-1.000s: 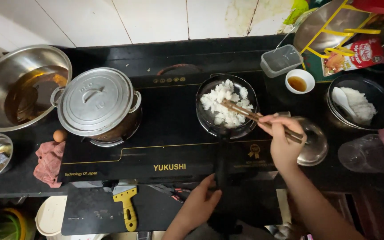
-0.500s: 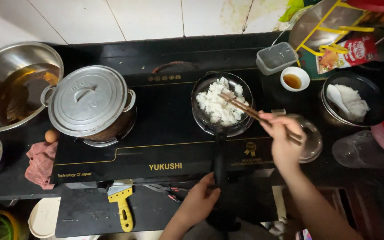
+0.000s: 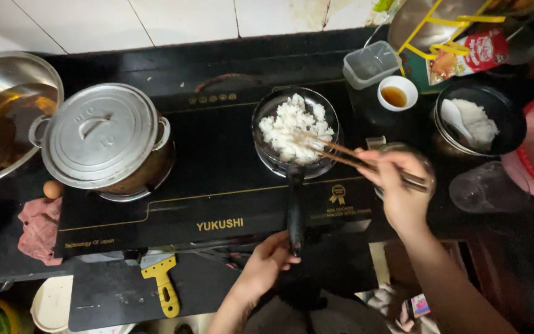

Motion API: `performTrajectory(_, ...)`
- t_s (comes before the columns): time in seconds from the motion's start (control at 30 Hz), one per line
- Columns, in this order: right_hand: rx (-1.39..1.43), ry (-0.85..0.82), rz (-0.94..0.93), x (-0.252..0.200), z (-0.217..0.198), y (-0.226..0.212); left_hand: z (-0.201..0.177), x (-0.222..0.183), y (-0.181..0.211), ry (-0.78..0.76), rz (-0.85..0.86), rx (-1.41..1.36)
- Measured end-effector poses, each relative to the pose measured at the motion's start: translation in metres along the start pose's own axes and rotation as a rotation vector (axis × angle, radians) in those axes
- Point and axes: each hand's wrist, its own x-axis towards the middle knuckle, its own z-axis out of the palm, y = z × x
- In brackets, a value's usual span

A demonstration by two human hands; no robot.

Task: Transferring cooked rice from a rice cooker pot into a frying pan and stirring it with chopsticks on a stove.

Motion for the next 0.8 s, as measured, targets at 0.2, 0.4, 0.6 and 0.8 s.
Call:
performTrajectory(0.2,-0.095,-0.037,0.193,-0.001,0.005,-0.01,0.005,-0.001,-0.001,0.003,-0.038,-0.066)
performTrajectory(0.4,-0.063,0.063,0.1,0.008,0.01,-0.042,0.005,0.004,-0.018,0.02,-0.022,-0.124)
performTrajectory(0.6,-0.178,-0.02,0.185,0.005,0.008,-0.02,0.002,0.007,-0.023,0.034,0.059,-0.146)
performTrajectory(0.8,-0.228,-0.215,-0.048,0.019,-0.025,-0.004,-0.026,-0.016,0.008,0.071,0.096,-0.097)
